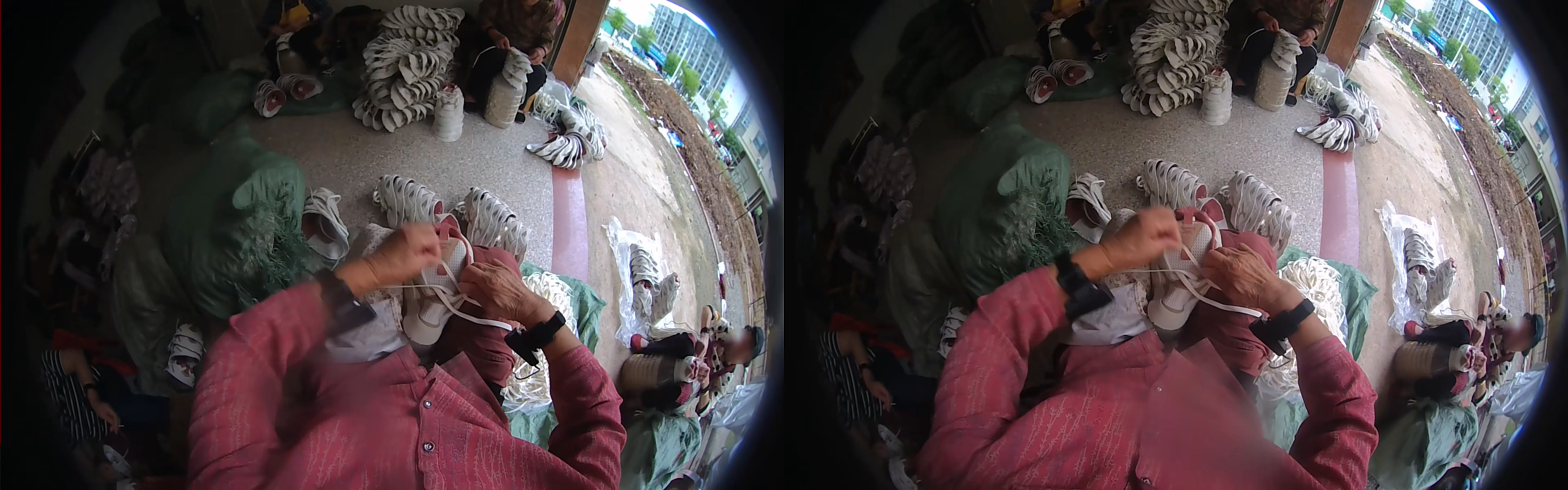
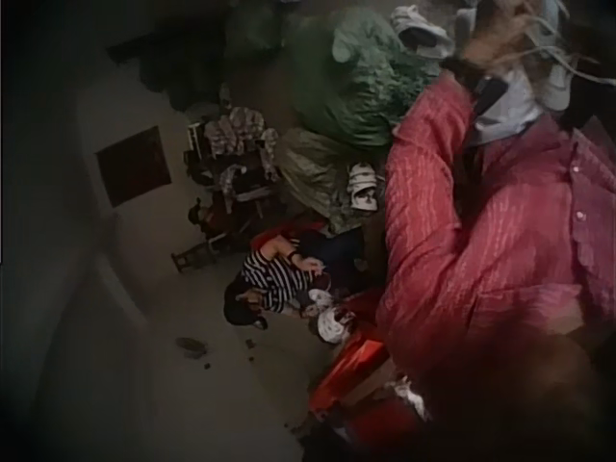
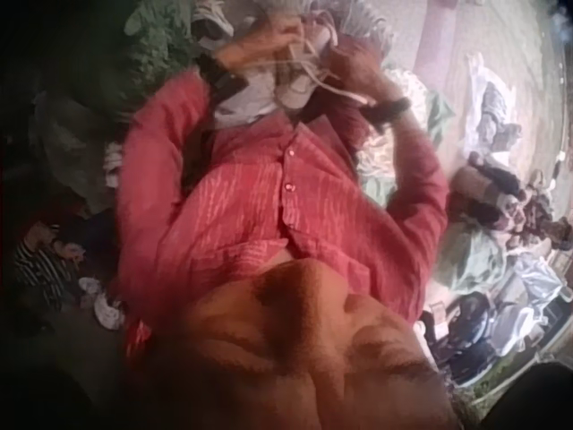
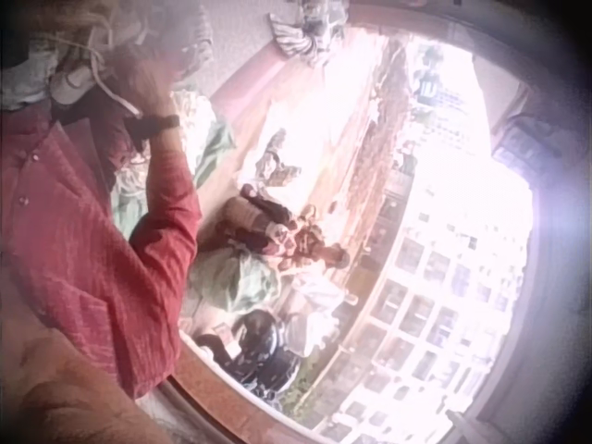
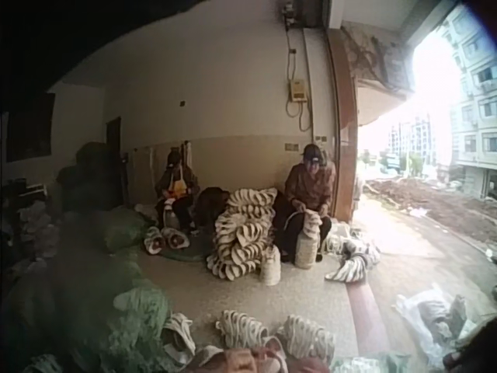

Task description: The person sits on the floor and threads a white shoelace through the eyelets of a white and pink sneaker. They pull the lace through the holes and adjust the tension repeatedly to ensure it is properly seated.

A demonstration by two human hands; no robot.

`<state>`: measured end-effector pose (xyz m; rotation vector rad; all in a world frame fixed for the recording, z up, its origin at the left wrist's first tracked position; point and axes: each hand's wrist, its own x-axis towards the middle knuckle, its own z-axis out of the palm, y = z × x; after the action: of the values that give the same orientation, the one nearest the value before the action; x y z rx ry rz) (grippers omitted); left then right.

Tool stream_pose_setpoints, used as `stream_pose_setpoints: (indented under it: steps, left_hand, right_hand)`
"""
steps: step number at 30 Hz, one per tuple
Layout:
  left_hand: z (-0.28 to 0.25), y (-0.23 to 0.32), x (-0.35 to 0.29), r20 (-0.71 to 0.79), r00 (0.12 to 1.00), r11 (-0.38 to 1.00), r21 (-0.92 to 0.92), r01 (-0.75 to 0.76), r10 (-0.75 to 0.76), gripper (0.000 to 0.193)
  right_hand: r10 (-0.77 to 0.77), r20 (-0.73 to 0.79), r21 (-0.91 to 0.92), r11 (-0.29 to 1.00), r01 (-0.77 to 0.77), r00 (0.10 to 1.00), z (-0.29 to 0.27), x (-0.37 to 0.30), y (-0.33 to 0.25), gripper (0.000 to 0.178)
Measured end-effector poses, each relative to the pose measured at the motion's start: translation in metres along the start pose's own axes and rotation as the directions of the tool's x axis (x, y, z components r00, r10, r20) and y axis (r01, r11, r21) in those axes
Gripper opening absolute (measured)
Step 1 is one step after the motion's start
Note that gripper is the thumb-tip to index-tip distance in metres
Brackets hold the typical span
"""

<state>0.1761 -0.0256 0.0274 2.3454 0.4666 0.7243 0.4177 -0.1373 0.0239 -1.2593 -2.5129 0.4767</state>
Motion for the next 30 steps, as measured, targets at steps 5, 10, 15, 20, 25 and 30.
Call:
stream_pose_setpoints:
  steps: [5, 10, 15, 20, 25, 30]
  left_hand:
    - [-0.268, -0.107, -0.07, -0.722, 0.69, 0.696, 0.472, 0.542, -0.048, 0.01]
    - [-0.372, -0.117, -0.233, -0.852, 0.523, 0.381, 0.486, 0.786, 0.007, 0.008]
    - [-0.18, -0.116, -0.206, -0.724, 0.599, 0.696, 0.235, 0.679, -0.341, 0.05]
    - [-0.039, 0.0, -0.15, -0.344, 0.825, 0.877, 0.01, 0.481, -0.449, 0.024]
    - [-0.008, 0.032, -0.128, -0.132, 0.854, 0.863, -0.028, 0.504, -0.503, 0.015]
    - [-0.005, 0.044, -0.132, 0.221, 0.785, 0.724, -0.303, 0.62, -0.579, 0.021]
  right_hand:
    - [-0.069, -0.031, 0.018, 0.997, 0.07, 0.997, 0.003, 0.004, -0.002, 0.017]
    - [-0.09, -0.076, 0.107, 0.989, 0.098, 0.993, 0.015, 0.023, 0.003, 0.018]
    - [-0.082, -0.182, 0.239, 0.963, 0.125, 0.98, 0.02, 0.008, 0.011, 0.016]
    - [-0.036, -0.348, -0.034, 0.999, 0.026, 0.937, -0.005, -0.002, -0.037, 0.013]
    - [-0.101, -0.237, -0.134, 0.988, 0.07, 0.966, 0.007, 0.004, -0.05, 0.011]
    - [0.04, -0.135, 0.414, 0.91, 0.02, 0.99, 0.011, 0.006, -0.024, 0.01]
